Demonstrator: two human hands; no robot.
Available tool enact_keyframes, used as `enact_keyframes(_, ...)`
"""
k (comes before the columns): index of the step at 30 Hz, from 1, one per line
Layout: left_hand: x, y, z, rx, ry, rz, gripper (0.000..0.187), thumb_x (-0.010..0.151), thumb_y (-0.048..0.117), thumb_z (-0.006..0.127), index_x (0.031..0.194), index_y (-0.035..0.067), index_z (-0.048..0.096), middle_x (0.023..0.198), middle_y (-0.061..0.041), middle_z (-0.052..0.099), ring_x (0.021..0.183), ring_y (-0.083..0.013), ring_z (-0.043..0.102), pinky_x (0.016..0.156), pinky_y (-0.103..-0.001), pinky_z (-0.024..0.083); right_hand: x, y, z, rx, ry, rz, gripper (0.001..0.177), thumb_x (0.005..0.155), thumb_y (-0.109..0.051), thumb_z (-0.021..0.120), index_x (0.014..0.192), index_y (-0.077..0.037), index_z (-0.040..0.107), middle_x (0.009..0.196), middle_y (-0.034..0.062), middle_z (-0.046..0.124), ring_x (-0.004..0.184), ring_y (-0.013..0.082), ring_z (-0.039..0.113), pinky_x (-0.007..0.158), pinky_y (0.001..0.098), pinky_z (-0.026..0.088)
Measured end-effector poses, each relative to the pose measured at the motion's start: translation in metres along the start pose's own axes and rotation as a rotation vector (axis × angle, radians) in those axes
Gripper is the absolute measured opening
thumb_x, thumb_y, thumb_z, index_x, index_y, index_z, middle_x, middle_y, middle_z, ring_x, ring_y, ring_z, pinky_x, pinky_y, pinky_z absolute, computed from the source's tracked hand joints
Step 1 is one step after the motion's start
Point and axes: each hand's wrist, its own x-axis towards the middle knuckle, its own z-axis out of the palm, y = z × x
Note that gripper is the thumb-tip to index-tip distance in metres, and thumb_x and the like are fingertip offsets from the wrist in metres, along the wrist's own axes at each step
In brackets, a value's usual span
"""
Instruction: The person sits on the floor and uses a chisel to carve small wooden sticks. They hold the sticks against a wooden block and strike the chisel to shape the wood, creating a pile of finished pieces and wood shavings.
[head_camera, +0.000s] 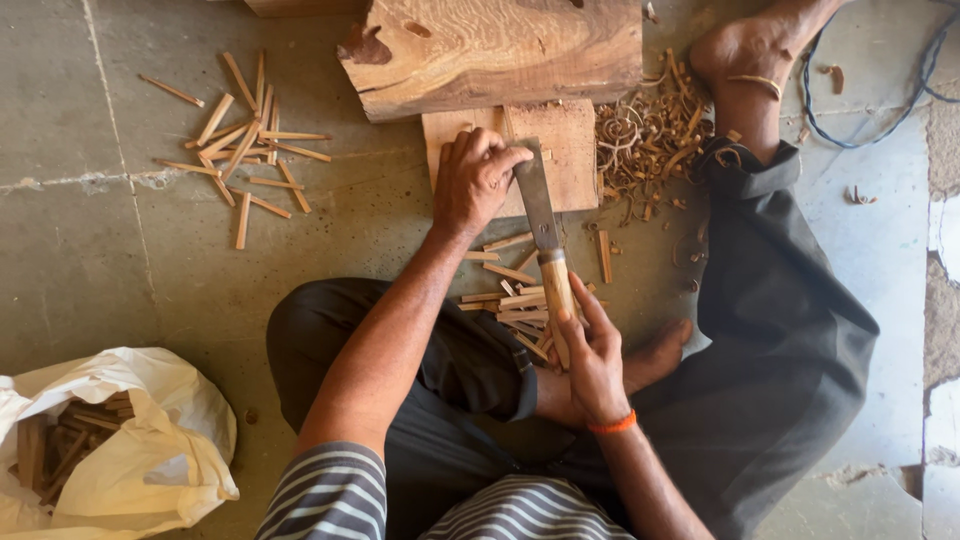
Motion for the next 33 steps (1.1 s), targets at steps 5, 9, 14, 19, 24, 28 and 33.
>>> enact_keyframes(5,-0.006,0.003,0.0,-0.013,0.002,-0.037,0.03,0.078,0.011,0.09,0.097,0.031,0.078,0.09,0.006,0.059,0.089,-0.015,0.057,0.077,-0.035,0.046,0.0,-0.012,0.014,0.025,0.022,0.047,0.059,0.1,-0.011,0.056,0.157,-0.008,0.042,0.088,0.0049,0.064,0.059,0.0082,0.053,0.048,0.0227,0.044)
enact_keyframes(9,-0.005,0.001,0.003,0.023,0.003,-0.026,0.034,0.08,0.006,0.087,0.104,0.028,0.078,0.094,0.004,0.061,0.09,-0.0152,0.058,0.078,-0.033,0.047,0.019,-0.015,0.025,-0.048,0.043,0.048,0.06,0.098,-0.01,0.057,0.157,-0.01,0.043,0.087,0.0058,0.064,0.057,0.0094,0.054,0.047,0.024,0.045)
enact_keyframes(14,-0.006,-0.004,0.007,0.06,0.014,-0.017,0.032,0.08,0.007,0.087,0.105,0.021,0.075,0.097,0.001,0.065,0.092,-0.0164,0.061,0.079,-0.034,0.05,0.045,0.002,0.033,0.162,0.003,0.001,0.057,0.102,-0.014,0.055,0.157,-0.01,0.042,0.09,0.008,0.062,0.061,0.0096,0.054,0.047,0.023,0.043)
enact_keyframes(19,0.009,-0.002,0.0,-0.137,0.228,-0.022,0.024,0.094,0.022,0.083,0.109,0.011,0.068,0.104,-0.004,0.069,0.094,-0.0153,0.063,0.083,-0.034,0.054,0.013,0.003,0.007,0.276,0.031,-0.131,0.059,0.105,-0.02,0.051,0.161,-0.008,0.037,0.097,0.0076,0.064,0.071,0.0091,0.057,0.054,0.021,0.047)
enact_keyframes(24,0.018,-0.003,-0.017,-0.293,0.226,-0.227,0.018,0.101,0.027,0.074,0.1,0.01,0.07,0.092,-0.004,0.07,0.078,-0.0153,0.061,0.068,-0.031,0.053,-0.031,0.009,-0.035,0.155,0.05,-0.093,0.06,0.104,-0.022,0.052,0.161,-0.01,0.036,0.092,0.009,0.064,0.063,0.0093,0.055,0.051,0.0221,0.046)
enact_keyframes(28,0.035,-0.002,-0.021,-0.26,-0.087,-0.536,0.025,0.095,0.036,0.076,0.09,0.012,0.073,0.08,-0.002,0.072,0.059,-0.0109,0.059,0.052,-0.031,0.049,-0.036,0.02,-0.046,0.195,0.08,-0.029,0.061,0.102,-0.022,0.054,0.16,-0.011,0.038,0.09,0.0087,0.064,0.059,0.009,0.055,0.05,0.0218,0.045)
enact_keyframes(33,0.045,0.001,-0.014,-0.067,0.094,-0.342,0.028,0.093,0.038,0.081,0.097,0.011,0.074,0.085,-0.003,0.072,0.071,-0.0128,0.062,0.064,-0.031,0.05,-0.028,0.025,-0.044,0.147,0.055,-0.02,0.06,0.102,-0.02,0.055,0.159,-0.011,0.039,0.089,0.0072,0.064,0.06,0.0085,0.054,0.051,0.022,0.046)
